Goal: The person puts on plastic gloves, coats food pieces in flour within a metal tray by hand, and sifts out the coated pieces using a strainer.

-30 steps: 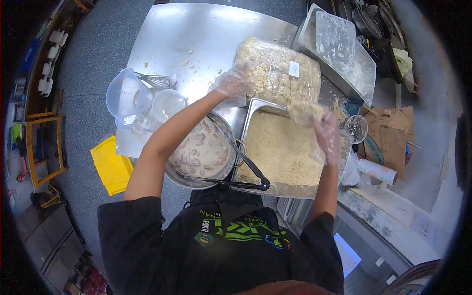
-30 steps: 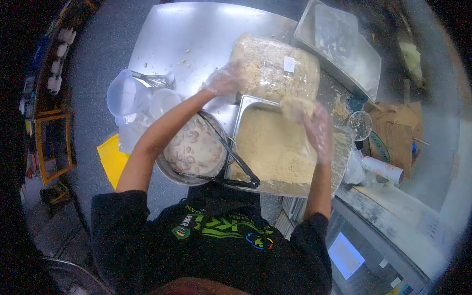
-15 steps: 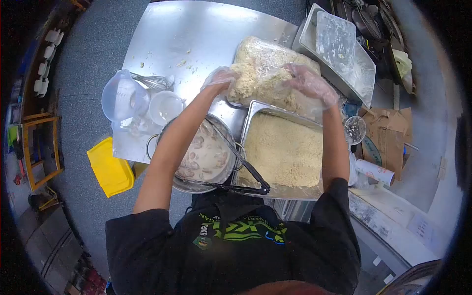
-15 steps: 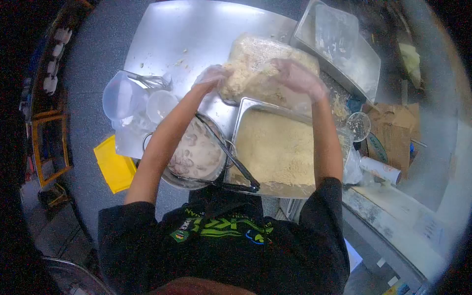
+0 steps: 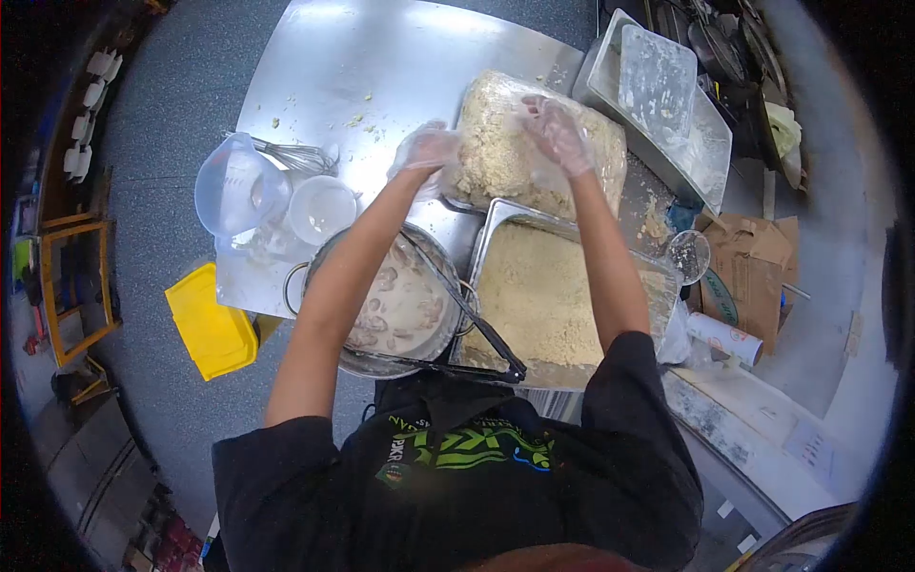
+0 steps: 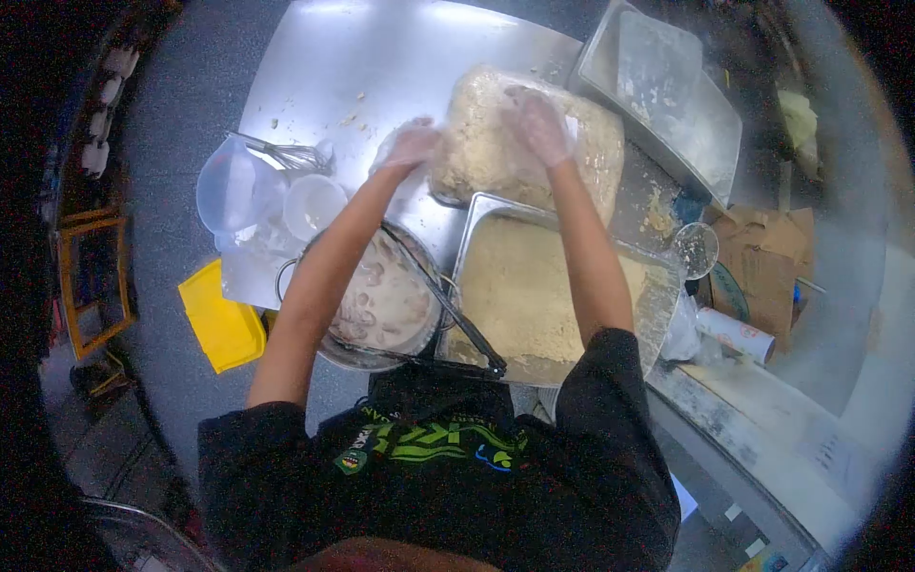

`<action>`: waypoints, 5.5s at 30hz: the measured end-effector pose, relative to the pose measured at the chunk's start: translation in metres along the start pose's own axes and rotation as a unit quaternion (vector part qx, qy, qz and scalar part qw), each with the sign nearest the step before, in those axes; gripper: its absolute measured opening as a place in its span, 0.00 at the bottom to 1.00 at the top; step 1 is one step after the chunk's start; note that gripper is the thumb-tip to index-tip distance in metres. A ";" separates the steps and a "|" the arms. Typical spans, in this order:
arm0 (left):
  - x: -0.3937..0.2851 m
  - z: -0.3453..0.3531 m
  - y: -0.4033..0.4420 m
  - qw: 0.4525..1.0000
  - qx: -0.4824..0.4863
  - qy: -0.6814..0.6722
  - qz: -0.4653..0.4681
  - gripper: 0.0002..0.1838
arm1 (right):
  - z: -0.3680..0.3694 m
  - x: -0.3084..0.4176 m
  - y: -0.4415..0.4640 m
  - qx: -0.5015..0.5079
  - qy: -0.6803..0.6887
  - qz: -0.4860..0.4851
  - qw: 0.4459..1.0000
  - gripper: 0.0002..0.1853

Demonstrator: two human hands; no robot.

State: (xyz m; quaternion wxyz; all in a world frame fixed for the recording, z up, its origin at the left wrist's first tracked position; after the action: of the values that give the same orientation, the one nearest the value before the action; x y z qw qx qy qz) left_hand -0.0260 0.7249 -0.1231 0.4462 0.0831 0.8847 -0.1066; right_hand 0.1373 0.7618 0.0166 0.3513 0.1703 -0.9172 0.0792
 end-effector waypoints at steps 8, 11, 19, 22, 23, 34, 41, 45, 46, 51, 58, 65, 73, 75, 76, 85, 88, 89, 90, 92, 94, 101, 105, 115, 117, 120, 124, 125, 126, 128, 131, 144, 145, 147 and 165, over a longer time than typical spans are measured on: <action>-0.048 0.004 -0.022 0.939 0.014 -0.277 -0.203 0.24 | 0.073 0.060 -0.038 -0.096 -0.301 -0.233 0.920 0.17; -0.086 -0.009 -0.030 0.929 0.036 -0.330 -0.164 0.23 | 0.065 0.049 -0.028 -0.064 -0.200 -0.110 0.971 0.21; 0.003 0.046 0.019 0.974 -0.017 -0.149 -0.172 0.22 | 0.071 0.010 -0.018 -0.149 -0.040 -0.052 0.987 0.19; -0.012 0.037 0.009 0.966 0.019 -0.184 -0.180 0.24 | 0.080 0.006 -0.024 -0.121 -0.172 -0.070 0.975 0.21; -0.022 0.035 0.003 0.960 0.037 -0.207 -0.184 0.24 | 0.086 -0.010 -0.021 -0.122 -0.157 -0.073 0.977 0.22; -0.097 0.005 -0.034 0.904 0.150 -0.335 -0.221 0.30 | 0.054 0.008 -0.050 -0.160 0.096 -0.068 0.980 0.24; -0.079 0.016 -0.027 0.889 0.090 -0.370 -0.254 0.32 | 0.001 0.014 -0.093 -0.268 0.132 -0.046 0.953 0.17; -0.033 0.003 -0.009 0.924 0.034 -0.284 -0.254 0.30 | -0.072 0.038 -0.181 -0.328 -0.015 -0.109 0.938 0.12; -0.018 -0.003 0.000 0.941 0.029 -0.228 -0.248 0.30 | -0.081 0.006 -0.210 -0.374 0.070 -0.042 0.924 0.11; -0.029 -0.010 0.002 0.979 0.065 -0.030 -0.190 0.27 | -0.076 -0.121 -0.332 -0.424 0.426 0.126 0.789 0.12; -0.039 -0.008 -0.003 0.953 0.007 0.300 -0.035 0.24 | -0.031 -0.157 -0.385 -0.202 0.232 0.213 0.927 0.15; -0.328 -0.051 -0.177 0.895 -0.143 0.405 0.118 0.19 | 0.115 -0.085 -0.299 -0.064 0.229 0.021 0.971 0.27; -0.384 0.123 -0.286 0.964 0.092 0.226 0.108 0.18 | 0.074 -0.080 -0.392 0.243 0.189 -0.095 0.947 0.20; -0.321 0.169 -0.284 0.964 0.034 0.220 0.147 0.18 | 0.066 -0.129 -0.419 0.373 -0.185 -0.012 0.909 0.13; -0.293 0.177 -0.277 0.971 0.027 0.217 0.094 0.18 | 0.051 -0.151 -0.423 0.313 0.054 0.058 0.947 0.12; -0.128 0.277 -0.281 0.865 0.260 0.420 -0.082 0.29 | -0.110 -0.186 -0.483 -0.154 -0.161 0.056 0.973 0.14; -0.165 0.336 -0.277 0.933 0.344 0.070 -0.080 0.30 | -0.186 -0.194 -0.478 -0.247 -0.531 0.084 0.806 0.12; -0.206 0.329 -0.272 0.912 0.380 0.111 -0.107 0.32 | -0.209 -0.241 -0.490 -0.342 -0.359 0.080 0.865 0.13; -0.233 0.326 -0.263 0.931 0.333 0.106 -0.102 0.33 | -0.229 -0.287 -0.503 -0.433 -0.203 0.052 0.877 0.13; -0.232 0.318 -0.251 0.963 0.246 0.092 -0.054 0.34 | -0.173 -0.452 -0.515 -0.055 -0.280 0.206 0.936 0.14; -0.208 0.325 -0.238 0.985 0.153 0.065 0.039 0.35 | -0.115 -0.537 -0.579 -0.001 0.077 0.473 0.878 0.16; -0.117 0.195 -0.197 0.871 -0.078 0.480 -0.073 0.37 | -0.099 -0.481 -0.578 -0.292 0.372 0.245 0.846 0.14; -0.095 0.244 -0.174 0.888 -0.245 0.344 -0.180 0.38 | -0.168 -0.425 -0.569 -0.101 -0.191 0.262 0.941 0.14; -0.124 0.310 -0.160 0.930 -0.059 0.345 0.113 0.27 | -0.282 -0.186 -0.595 -0.281 -0.112 0.263 0.916 0.20; -0.133 0.280 -0.164 0.932 -0.002 0.363 -0.007 0.28 | -0.276 -0.162 -0.588 -0.213 -0.060 0.282 0.934 0.20; -0.165 0.222 -0.192 0.909 -0.099 0.387 -0.115 0.31 | -0.253 -0.153 -0.610 -0.058 0.052 0.414 0.907 0.14; -0.207 0.308 -0.204 0.859 -0.125 0.488 0.094 0.29 | -0.244 -0.169 -0.604 -0.050 -0.090 0.338 0.936 0.18; -0.220 0.327 -0.205 0.870 -0.079 0.463 0.147 0.28 | -0.238 -0.175 -0.601 -0.035 -0.147 0.264 0.953 0.15; -0.231 0.325 -0.205 0.984 0.066 0.151 0.069 0.30 | -0.224 -0.188 -0.598 0.051 -0.137 0.303 0.942 0.14; -0.248 0.288 -0.210 0.980 0.010 0.136 0.144 0.28 | -0.217 -0.185 -0.580 0.055 -0.176 0.249 0.951 0.13; -0.210 0.225 -0.214 0.893 -0.142 0.425 0.042 0.33 | -0.205 -0.192 -0.565 -0.010 -0.251 0.180 0.951 0.12; -0.157 0.252 -0.334 0.999 0.037 -0.022 -0.031 0.14 | 0.141 -0.104 -0.276 0.084 0.001 -0.202 0.976 0.18; -0.160 0.240 -0.345 0.999 0.037 0.012 -0.023 0.14 | 0.138 -0.077 -0.273 0.087 0.000 -0.206 0.975 0.19; -0.164 0.208 -0.356 0.980 0.024 0.197 -0.027 0.14 | 0.135 -0.030 -0.257 0.091 -0.008 -0.219 0.971 0.22; -0.164 0.135 -0.367 0.908 -0.102 0.391 -0.111 0.16 | 0.225 -0.011 -0.387 0.373 -0.043 -0.334 0.865 0.15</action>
State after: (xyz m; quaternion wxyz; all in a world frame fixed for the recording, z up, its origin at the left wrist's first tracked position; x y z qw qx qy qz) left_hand 0.0862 0.3275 -0.0268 0.0555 -0.0267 0.9978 -0.0232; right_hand 0.1491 0.3452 -0.1475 0.2277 0.5877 -0.7218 0.2859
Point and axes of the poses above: each hand's wrist, its own y-axis towards the middle knuckle, its own z-axis out of the palm, x = y × z, the point moved 9 cm from there along y, towards the middle knuckle, and after that the axes turned 13 degrees about y, right-handed, at the moved point
